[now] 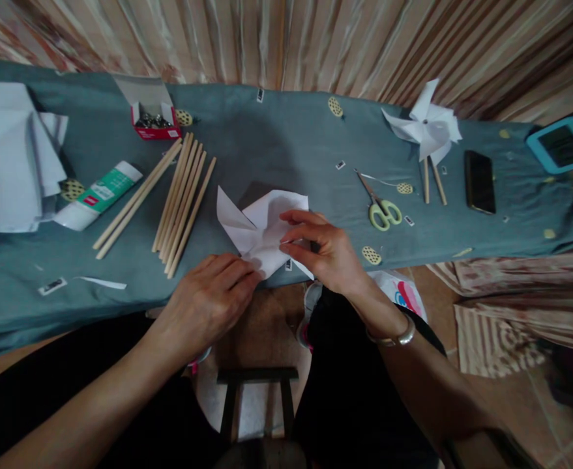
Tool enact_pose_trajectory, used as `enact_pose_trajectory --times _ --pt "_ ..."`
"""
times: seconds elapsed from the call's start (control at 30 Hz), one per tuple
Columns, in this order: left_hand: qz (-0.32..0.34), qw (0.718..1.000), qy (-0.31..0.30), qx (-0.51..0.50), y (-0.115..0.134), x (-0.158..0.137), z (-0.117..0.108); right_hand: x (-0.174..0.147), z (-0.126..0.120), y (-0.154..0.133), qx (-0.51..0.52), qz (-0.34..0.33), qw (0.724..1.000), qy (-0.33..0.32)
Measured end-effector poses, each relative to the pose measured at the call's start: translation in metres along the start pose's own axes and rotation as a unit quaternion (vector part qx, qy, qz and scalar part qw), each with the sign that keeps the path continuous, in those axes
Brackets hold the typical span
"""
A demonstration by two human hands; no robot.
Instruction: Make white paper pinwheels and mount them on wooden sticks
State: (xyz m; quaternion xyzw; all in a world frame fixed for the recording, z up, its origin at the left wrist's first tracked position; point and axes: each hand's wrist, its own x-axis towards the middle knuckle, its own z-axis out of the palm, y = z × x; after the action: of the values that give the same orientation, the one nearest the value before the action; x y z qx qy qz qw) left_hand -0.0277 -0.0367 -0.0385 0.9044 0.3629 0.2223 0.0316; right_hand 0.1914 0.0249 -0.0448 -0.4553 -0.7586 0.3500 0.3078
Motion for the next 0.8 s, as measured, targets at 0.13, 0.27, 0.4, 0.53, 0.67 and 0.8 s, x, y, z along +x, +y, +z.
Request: enact_pose_trajectory --times 0.13,0.27,0.4,0.53,0.67,0.8 --pt "-0.012 1.0 -0.017 -0.003 0.001 -0.001 0.0 0.004 0.012 0.0 -0.03 -0.014 0.999 0.023" --pt "-0.013 1.0 -0.023 0.0 0.002 -0.002 -0.001 0.006 0.017 0.0 -0.046 -0.022 0.998 0.034" --pt "-0.011 1.0 -0.025 0.009 0.002 -0.002 -0.002 0.008 0.018 -0.001 -0.048 -0.019 0.998 0.024" --pt "-0.011 0.999 -0.034 0.012 0.002 -0.002 -0.003 0.009 0.018 -0.003 -0.059 -0.021 0.998 0.011" --pt "-0.011 1.0 -0.028 0.004 0.002 -0.001 -0.003 0.009 0.019 -0.004 -0.067 -0.024 0.997 0.014" --pt "-0.015 0.999 -0.036 0.002 0.002 -0.002 -0.003 0.01 0.021 -0.002 -0.076 -0.027 0.997 0.021"
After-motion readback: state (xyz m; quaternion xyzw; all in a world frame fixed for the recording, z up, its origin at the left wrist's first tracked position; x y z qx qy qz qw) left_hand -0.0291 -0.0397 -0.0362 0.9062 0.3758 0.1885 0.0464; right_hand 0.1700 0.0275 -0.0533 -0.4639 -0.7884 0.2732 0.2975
